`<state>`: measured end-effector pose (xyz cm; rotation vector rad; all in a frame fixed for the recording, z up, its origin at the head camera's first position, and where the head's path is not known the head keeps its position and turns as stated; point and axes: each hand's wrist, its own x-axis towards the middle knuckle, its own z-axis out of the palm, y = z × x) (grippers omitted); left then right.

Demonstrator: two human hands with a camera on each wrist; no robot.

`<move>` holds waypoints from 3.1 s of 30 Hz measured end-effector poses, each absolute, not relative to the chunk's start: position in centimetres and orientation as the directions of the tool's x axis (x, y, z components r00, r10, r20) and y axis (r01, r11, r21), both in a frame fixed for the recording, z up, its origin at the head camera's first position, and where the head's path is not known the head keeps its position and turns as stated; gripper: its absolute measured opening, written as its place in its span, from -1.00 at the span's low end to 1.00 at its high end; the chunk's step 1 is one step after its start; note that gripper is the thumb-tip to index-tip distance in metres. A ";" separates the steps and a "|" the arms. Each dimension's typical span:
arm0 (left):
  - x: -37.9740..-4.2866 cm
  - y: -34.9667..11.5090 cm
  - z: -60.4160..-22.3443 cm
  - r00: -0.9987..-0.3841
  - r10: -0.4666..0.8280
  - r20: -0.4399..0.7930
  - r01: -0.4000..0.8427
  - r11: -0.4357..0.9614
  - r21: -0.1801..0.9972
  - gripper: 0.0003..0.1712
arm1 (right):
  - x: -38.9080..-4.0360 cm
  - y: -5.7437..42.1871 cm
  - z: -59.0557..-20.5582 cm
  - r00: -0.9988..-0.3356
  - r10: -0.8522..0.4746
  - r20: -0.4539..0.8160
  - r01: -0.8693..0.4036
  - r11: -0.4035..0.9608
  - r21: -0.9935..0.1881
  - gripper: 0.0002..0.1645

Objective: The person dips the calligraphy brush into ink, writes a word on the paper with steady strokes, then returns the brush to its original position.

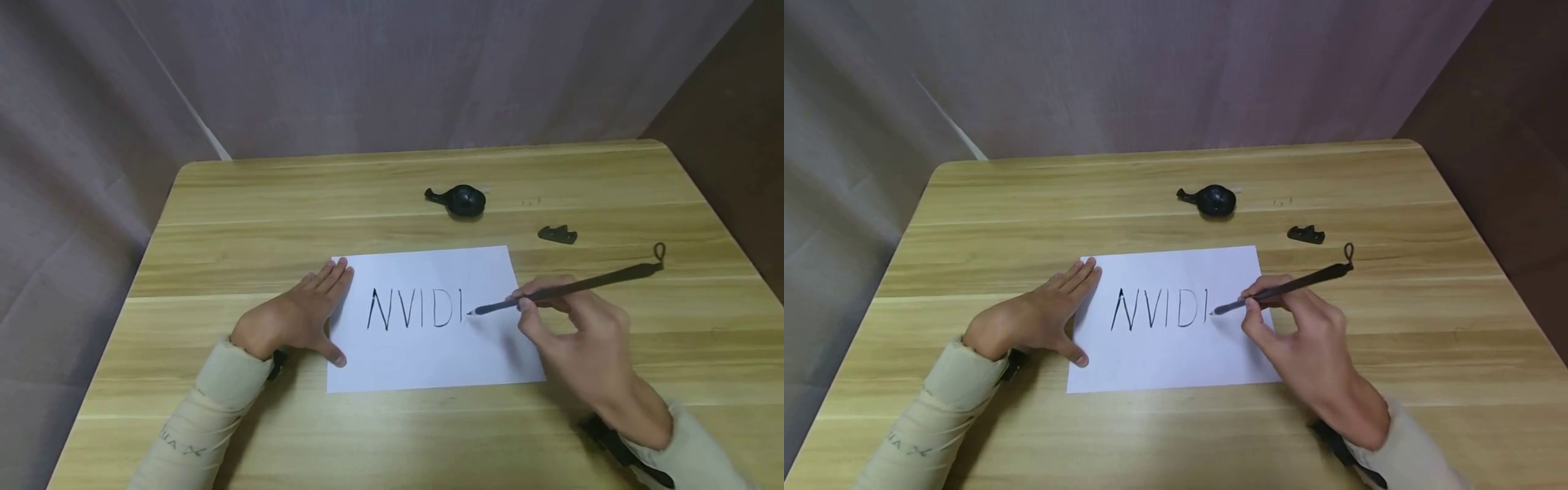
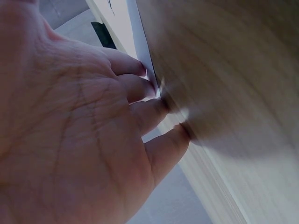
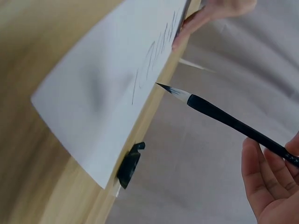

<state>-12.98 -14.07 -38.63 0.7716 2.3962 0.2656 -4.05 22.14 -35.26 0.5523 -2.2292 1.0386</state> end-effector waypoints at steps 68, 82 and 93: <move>-13.2 -14.2 -38.6 -0.650 0.597 -0.470 0.485 0.802 0.348 0.73 | -3.8 22.7 -36.2 -0.742 -0.205 0.638 -0.588 0.656 -0.473 -0.76; -13.2 -14.2 -38.6 -0.646 0.589 -0.486 0.470 0.808 0.354 0.72 | -5.3 23.4 -36.1 -0.736 -0.151 0.660 -0.560 0.684 -0.468 -0.77; -13.1 -14.2 -38.6 -0.647 0.588 -0.485 0.466 0.809 0.358 0.73 | -5.8 23.6 -36.2 -0.782 -0.150 0.604 -0.516 0.699 -0.495 -0.80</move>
